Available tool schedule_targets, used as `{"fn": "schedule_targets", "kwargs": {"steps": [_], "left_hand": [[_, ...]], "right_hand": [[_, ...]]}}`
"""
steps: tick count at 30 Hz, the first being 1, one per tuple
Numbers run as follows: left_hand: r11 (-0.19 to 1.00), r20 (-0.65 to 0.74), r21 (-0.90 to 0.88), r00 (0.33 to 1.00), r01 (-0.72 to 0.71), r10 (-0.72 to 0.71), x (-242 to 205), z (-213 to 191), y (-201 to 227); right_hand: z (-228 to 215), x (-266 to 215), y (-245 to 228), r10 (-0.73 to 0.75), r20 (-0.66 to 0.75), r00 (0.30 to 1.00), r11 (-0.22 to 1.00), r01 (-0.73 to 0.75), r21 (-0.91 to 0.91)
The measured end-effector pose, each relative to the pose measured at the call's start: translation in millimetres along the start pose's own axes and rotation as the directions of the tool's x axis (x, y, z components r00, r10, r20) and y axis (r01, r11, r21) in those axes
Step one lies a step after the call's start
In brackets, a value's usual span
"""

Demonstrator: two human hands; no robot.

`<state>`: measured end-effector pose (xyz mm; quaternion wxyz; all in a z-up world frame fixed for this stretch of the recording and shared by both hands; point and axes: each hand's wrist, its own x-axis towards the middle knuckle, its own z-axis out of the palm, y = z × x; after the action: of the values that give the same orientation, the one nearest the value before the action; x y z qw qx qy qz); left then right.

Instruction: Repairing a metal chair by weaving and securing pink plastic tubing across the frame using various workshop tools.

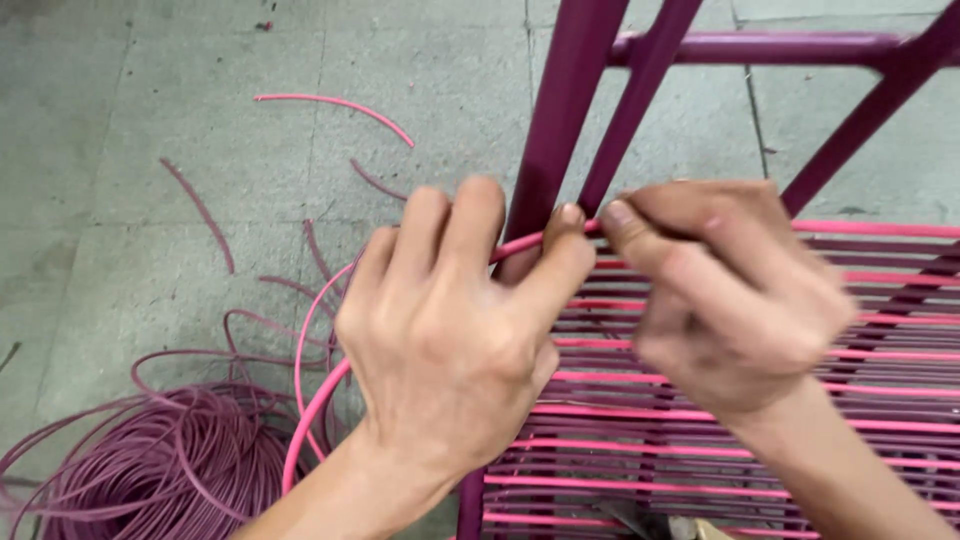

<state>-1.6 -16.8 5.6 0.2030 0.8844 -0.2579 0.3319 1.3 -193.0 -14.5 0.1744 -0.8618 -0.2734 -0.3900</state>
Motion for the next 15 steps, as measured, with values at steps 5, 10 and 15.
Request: {"fn": "schedule_targets", "kwargs": {"steps": [5, 10, 15], "left_hand": [[0.997, -0.038, 0.066, 0.999, -0.035, 0.038, -5, 4, -4], [0.969, 0.07, -0.246, 0.997, -0.024, 0.043, -12, 1, -19], [0.976, 0.114, -0.191, 0.985, -0.109, 0.132, 0, 0, -24]], "right_hand": [[1, 3, -6, 0.049, -0.046, 0.998, 0.998, -0.047, 0.044], [0, -8, 1, 0.088, -0.013, 0.996, 0.996, -0.087, 0.019], [-3, 7, -5, 0.079, -0.003, 0.997, 0.997, -0.079, -0.027]]}}
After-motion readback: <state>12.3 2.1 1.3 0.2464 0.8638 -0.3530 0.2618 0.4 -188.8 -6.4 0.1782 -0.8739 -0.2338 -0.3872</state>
